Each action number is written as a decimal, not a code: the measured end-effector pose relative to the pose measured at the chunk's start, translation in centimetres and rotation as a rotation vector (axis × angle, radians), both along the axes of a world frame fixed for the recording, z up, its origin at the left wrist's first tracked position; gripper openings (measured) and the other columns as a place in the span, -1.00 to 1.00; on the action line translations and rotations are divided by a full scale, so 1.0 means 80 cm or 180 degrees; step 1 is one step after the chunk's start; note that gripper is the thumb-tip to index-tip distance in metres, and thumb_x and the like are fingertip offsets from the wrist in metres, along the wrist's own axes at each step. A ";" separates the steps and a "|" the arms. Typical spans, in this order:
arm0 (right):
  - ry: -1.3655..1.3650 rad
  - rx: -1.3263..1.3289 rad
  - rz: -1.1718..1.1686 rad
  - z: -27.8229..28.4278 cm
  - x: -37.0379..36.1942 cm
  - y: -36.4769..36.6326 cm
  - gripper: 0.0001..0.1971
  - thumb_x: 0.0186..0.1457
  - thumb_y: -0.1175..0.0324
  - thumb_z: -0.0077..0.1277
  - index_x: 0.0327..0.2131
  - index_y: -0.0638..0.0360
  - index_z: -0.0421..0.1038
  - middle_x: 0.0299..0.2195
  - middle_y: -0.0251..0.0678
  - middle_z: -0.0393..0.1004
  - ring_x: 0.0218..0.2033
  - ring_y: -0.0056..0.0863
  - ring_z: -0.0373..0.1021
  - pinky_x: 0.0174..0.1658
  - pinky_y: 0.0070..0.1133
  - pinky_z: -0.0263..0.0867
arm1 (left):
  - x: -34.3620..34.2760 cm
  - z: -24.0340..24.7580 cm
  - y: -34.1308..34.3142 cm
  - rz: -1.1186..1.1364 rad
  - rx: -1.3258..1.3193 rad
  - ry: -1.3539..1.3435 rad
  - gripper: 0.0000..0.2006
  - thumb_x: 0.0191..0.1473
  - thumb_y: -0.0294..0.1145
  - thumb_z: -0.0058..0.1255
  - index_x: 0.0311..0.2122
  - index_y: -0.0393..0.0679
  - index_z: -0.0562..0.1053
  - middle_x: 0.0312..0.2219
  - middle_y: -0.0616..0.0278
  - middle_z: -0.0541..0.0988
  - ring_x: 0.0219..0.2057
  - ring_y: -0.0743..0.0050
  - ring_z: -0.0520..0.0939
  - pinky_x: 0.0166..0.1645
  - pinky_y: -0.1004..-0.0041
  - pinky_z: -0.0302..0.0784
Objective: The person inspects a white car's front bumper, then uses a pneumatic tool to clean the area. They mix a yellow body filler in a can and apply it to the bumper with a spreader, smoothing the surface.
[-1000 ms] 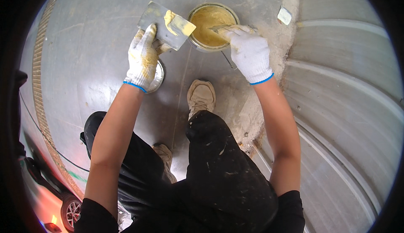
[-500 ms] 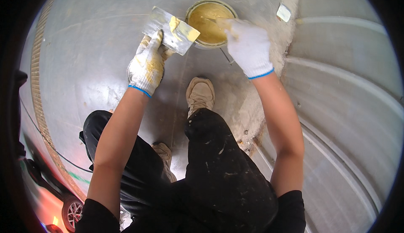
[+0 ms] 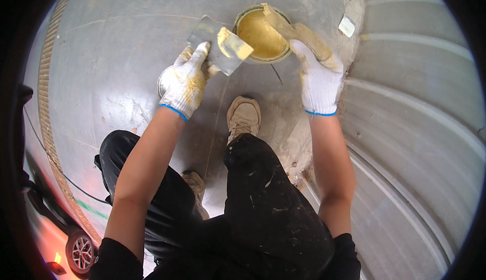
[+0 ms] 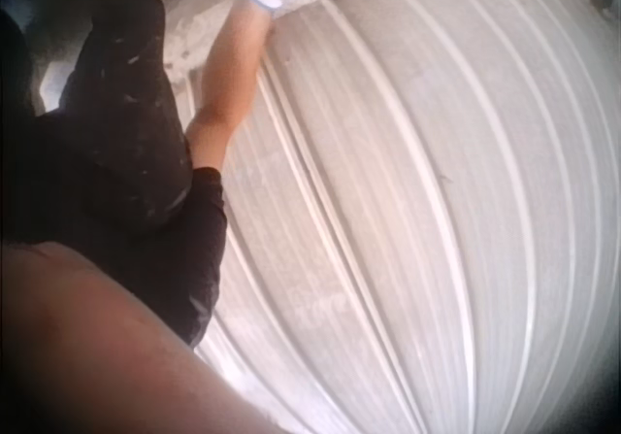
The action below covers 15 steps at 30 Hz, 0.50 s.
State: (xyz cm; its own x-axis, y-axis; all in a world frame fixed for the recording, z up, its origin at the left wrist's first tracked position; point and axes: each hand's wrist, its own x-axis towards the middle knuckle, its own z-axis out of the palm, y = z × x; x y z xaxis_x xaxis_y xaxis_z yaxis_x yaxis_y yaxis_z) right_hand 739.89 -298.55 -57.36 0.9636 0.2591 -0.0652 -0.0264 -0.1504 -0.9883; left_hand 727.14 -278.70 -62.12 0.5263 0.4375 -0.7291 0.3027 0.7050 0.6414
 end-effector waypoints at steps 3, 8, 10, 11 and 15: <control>0.0116 0.1088 0.0147 -0.003 -0.021 0.004 -0.65 0.16 0.62 0.17 0.05 0.38 0.55 -0.01 -0.22 0.62 0.02 -0.52 0.49 0.17 -0.56 0.33 | 0.010 0.017 -0.014 0.0083 -0.0443 -0.0477 -0.71 0.26 -0.32 0.18 0.02 -0.17 0.49 -0.30 0.33 0.55 -0.30 0.58 0.62 -0.31 0.55 0.61; -0.0167 0.0707 0.0773 -0.005 -0.029 -0.002 -0.74 0.14 0.70 0.14 -0.08 0.39 0.61 -0.02 -0.13 0.63 0.12 -0.36 0.46 0.19 -0.48 0.36 | 0.018 0.031 -0.020 0.0356 -0.0463 -0.1240 -0.69 0.30 -0.38 0.08 0.07 -0.29 0.46 -0.14 0.17 0.64 -0.24 0.48 0.69 -0.21 0.46 0.73; -0.0911 -0.0051 0.1072 -0.008 -0.016 -0.009 -0.80 0.17 0.67 0.13 -0.13 0.37 0.62 -0.05 -0.16 0.65 0.11 -0.35 0.47 0.17 -0.49 0.37 | 0.016 0.034 -0.013 0.0108 -0.0132 -0.1080 -0.70 0.32 -0.42 0.04 0.12 -0.24 0.45 -0.07 0.19 0.63 -0.17 0.45 0.70 -0.18 0.45 0.71; -0.1368 -0.0403 0.1263 -0.010 -0.008 -0.014 -0.82 0.18 0.66 0.12 -0.16 0.36 0.63 -0.07 -0.18 0.66 0.11 -0.35 0.48 0.17 -0.50 0.38 | 0.014 0.036 -0.008 -0.0020 0.0012 -0.1005 -0.69 0.34 -0.44 0.02 0.14 -0.21 0.45 -0.04 0.20 0.63 -0.13 0.44 0.71 -0.17 0.44 0.70; -0.2139 -0.0889 0.1326 -0.017 0.019 -0.024 -0.84 0.17 0.65 0.12 -0.21 0.26 0.65 -0.11 -0.22 0.67 0.01 -0.36 0.54 0.09 -0.51 0.45 | 0.012 0.044 0.007 0.0268 -0.0178 -0.1405 -0.76 0.36 -0.44 -0.03 0.08 -0.23 0.46 -0.13 0.24 0.63 -0.24 0.49 0.70 -0.25 0.49 0.68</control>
State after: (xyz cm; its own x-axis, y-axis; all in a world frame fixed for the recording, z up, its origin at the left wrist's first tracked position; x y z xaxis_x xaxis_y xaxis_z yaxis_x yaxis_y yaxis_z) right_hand 741.41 -300.51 -58.72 0.6493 0.6622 0.3741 0.6668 -0.2590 -0.6988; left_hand 728.08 -278.13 -58.58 0.7564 0.4584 -0.4667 -0.0510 0.7526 0.6565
